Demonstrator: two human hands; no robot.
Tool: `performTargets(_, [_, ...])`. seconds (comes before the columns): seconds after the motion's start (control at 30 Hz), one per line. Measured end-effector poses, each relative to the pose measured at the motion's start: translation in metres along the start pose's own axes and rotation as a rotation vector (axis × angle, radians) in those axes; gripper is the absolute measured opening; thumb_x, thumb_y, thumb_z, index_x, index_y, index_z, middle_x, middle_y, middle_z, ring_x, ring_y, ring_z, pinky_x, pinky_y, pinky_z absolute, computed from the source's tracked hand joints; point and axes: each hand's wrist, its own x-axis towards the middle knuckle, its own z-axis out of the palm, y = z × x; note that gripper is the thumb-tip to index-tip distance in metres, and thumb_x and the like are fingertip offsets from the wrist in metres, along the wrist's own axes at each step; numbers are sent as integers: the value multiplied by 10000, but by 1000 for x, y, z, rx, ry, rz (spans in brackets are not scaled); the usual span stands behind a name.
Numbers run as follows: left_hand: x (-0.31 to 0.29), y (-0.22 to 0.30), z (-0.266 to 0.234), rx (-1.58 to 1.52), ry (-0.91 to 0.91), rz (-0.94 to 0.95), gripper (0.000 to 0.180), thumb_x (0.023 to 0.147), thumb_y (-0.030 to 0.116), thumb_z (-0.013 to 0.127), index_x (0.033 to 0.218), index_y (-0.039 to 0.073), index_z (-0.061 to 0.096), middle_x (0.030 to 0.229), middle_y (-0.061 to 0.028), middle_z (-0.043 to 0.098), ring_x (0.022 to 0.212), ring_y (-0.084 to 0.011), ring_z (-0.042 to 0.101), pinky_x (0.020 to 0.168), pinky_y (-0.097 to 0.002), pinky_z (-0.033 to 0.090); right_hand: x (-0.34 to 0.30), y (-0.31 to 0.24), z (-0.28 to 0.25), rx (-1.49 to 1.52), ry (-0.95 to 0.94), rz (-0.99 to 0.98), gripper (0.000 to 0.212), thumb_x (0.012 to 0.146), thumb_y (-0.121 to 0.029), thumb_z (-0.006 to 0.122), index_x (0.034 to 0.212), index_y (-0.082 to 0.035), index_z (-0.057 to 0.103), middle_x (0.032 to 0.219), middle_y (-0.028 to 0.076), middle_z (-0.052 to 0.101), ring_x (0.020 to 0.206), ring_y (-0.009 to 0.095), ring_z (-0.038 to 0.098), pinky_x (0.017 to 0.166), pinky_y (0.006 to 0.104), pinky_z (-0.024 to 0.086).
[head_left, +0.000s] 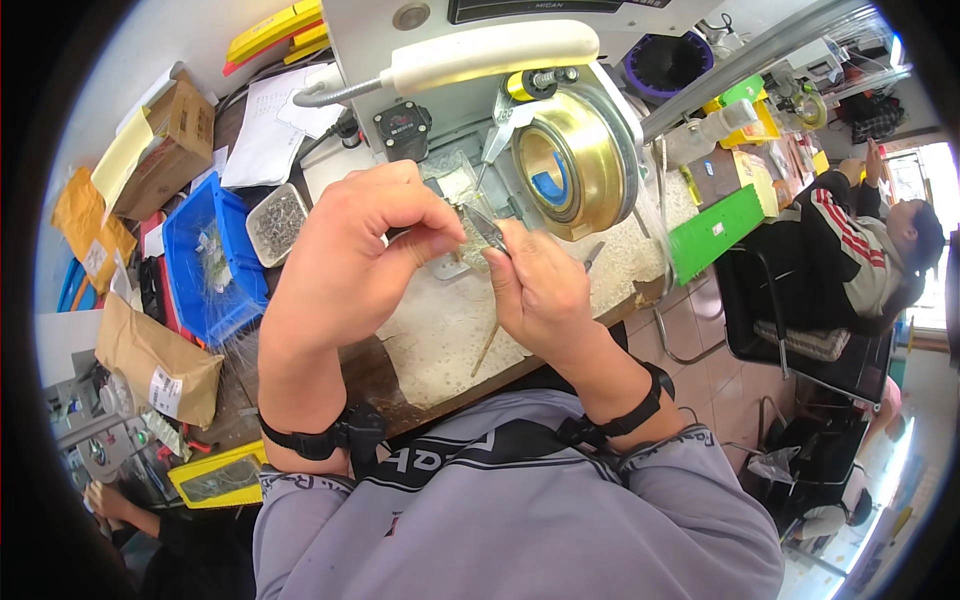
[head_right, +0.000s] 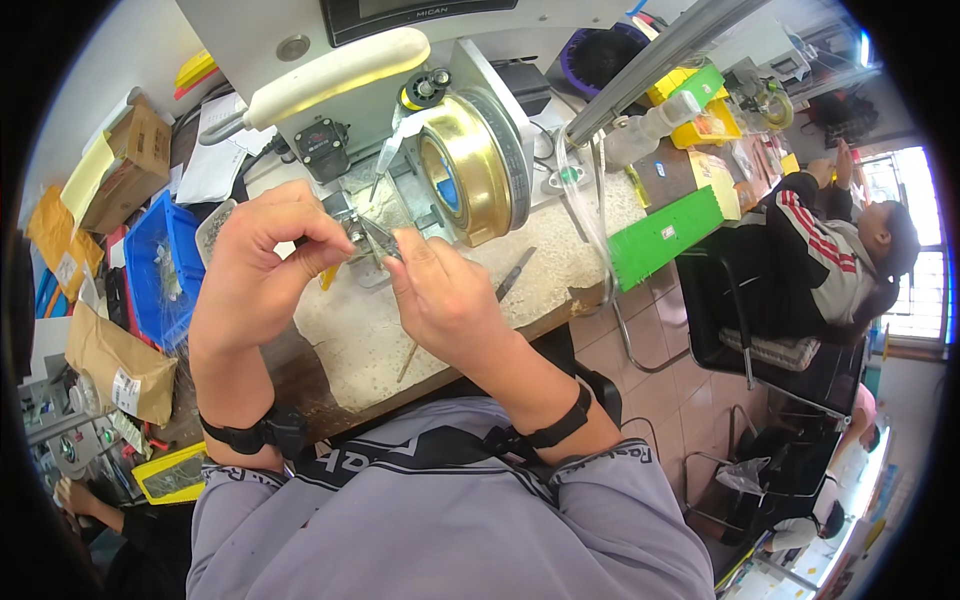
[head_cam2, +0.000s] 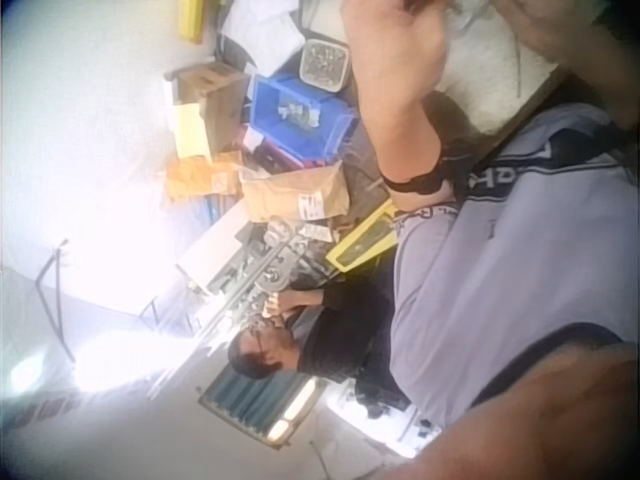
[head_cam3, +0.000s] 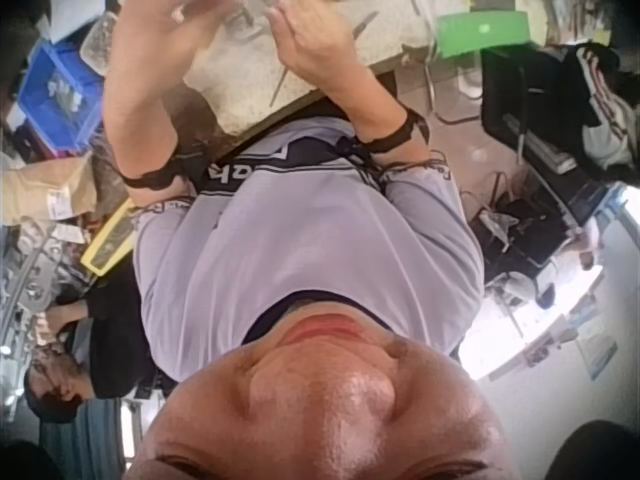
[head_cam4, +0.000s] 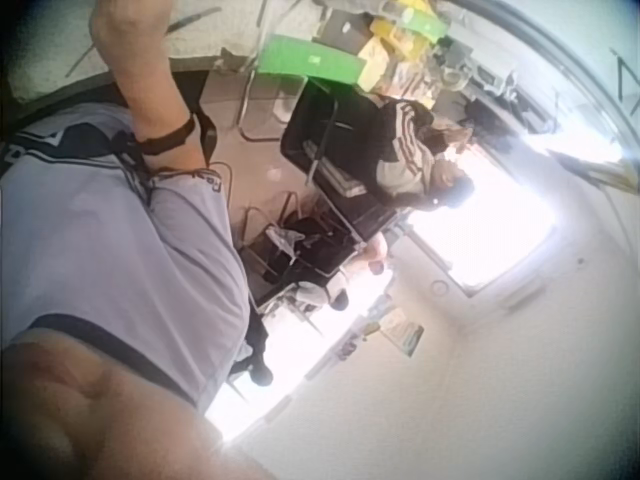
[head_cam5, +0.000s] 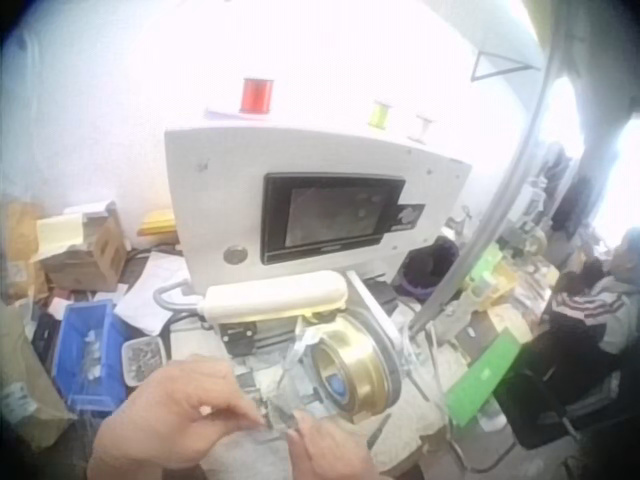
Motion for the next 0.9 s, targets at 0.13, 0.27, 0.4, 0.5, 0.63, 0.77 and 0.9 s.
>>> performTargets(0.13, [-6, -6, -24, -87, -53, 106, 134, 787, -81, 749, 817, 49, 728, 752, -31, 629, 713, -165, 553, 655, -316, 418, -2, -2, -7, 64, 12, 84, 389, 904, -59, 729, 1259, 40, 604, 804, 142, 592, 644, 318, 599, 568, 402, 493])
performTargets(0.27, [-15, -12, -60, -546, -209, 426, 113, 773, 58, 817, 732, 125, 736, 758, 18, 652, 784, -159, 604, 732, -350, 419, -19, 7, -37, 47, -78, 139, 425, 899, -85, 733, 1287, 30, 602, 822, 134, 606, 662, 317, 604, 574, 406, 491])
performTargets(0.4, [-26, -2, -92, -761, -443, 711, 139, 763, 155, 884, 712, 184, 757, 783, 55, 667, 840, -119, 625, 803, -362, 394, -52, 27, -64, -111, -241, 50, 431, 888, -149, 739, 1273, 0, 612, 821, 117, 600, 679, 305, 613, 582, 398, 495])
performTargets(0.5, [-25, 13, -93, -761, -587, 743, 131, 731, 180, 906, 722, 184, 775, 800, 62, 679, 849, -118, 637, 814, -350, 390, -73, 42, -79, -265, -258, 68, 417, 892, -192, 729, 1255, -20, 619, 823, 107, 600, 713, 297, 622, 599, 399, 504])
performTargets(0.63, [-31, 18, -60, -691, -518, 673, 100, 762, 179, 880, 733, 156, 787, 798, 42, 690, 819, -159, 645, 763, -364, 413, -75, 61, -87, -507, -277, 167, 403, 907, -238, 707, 1240, -27, 623, 880, 97, 629, 820, 293, 629, 665, 401, 515])
performTargets(0.77, [-45, 32, -39, -635, -280, 464, 73, 778, 86, 832, 737, 81, 772, 734, -18, 666, 725, -210, 623, 657, -370, 441, -69, 77, -83, -547, -248, 178, 400, 897, -245, 719, 1223, -27, 639, 936, 109, 637, 892, 310, 620, 747, 422, 513])
performTargets(0.9, [-64, 47, -43, -420, 32, 223, 48, 797, 12, 802, 814, 13, 757, 775, -47, 655, 741, -181, 605, 645, -310, 464, -71, 83, -90, -578, -6, 163, 348, 883, -218, 731, 1171, -28, 686, 1015, 159, 633, 942, 354, 613, 806, 467, 493])
